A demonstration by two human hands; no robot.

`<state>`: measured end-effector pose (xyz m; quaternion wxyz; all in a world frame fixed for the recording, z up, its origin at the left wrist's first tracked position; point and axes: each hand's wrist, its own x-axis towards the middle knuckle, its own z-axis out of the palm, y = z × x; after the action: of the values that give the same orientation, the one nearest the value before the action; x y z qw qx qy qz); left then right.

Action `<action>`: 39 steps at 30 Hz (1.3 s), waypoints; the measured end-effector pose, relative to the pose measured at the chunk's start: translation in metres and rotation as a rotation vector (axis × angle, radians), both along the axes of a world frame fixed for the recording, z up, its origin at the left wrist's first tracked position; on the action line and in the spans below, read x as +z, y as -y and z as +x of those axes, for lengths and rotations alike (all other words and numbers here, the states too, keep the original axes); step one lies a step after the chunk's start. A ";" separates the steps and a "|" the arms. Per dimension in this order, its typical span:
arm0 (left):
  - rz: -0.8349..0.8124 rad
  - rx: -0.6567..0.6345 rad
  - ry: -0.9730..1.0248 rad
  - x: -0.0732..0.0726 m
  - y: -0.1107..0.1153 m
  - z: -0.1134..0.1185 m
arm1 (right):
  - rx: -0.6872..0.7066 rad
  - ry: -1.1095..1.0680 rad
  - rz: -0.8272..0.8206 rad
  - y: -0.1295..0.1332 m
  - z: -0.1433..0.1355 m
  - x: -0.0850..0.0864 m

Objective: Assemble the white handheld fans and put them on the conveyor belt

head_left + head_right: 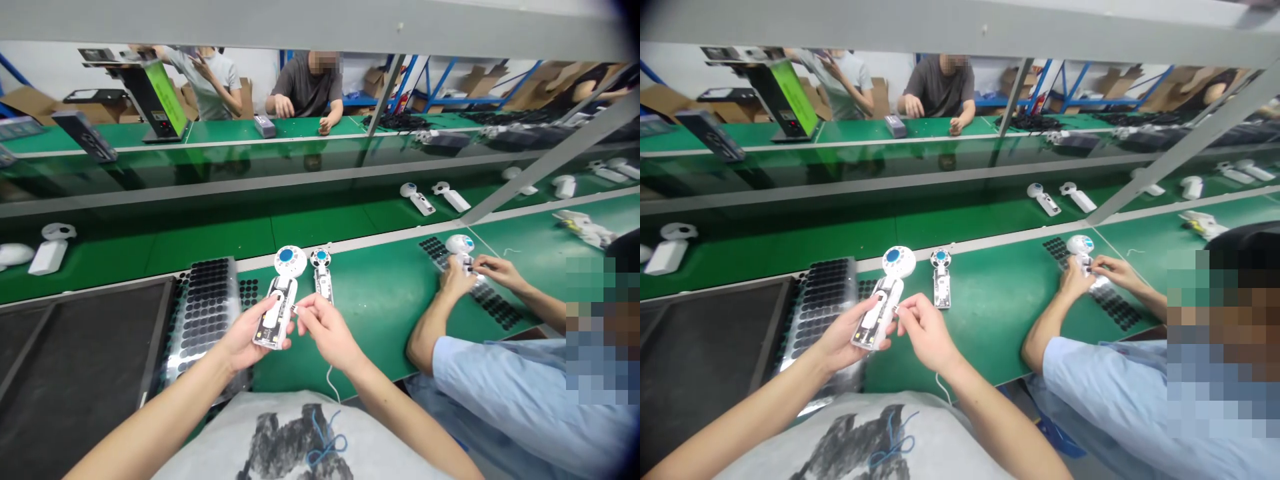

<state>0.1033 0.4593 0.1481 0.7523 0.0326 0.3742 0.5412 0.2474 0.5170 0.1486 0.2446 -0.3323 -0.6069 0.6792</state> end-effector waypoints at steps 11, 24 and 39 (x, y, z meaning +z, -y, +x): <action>0.030 -0.096 0.024 -0.002 0.002 0.002 | -0.005 -0.042 -0.037 0.000 0.007 -0.003; 0.032 -0.115 0.016 -0.003 0.006 0.004 | 0.038 -0.039 -0.018 0.001 0.009 0.001; 0.036 -0.123 -0.419 -0.014 0.017 0.014 | 0.252 0.289 0.164 -0.002 0.019 -0.014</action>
<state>0.1168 0.4424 0.1339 0.6892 0.1807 0.5097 0.4822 0.2662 0.5192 0.1348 0.0942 -0.3269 -0.7256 0.5981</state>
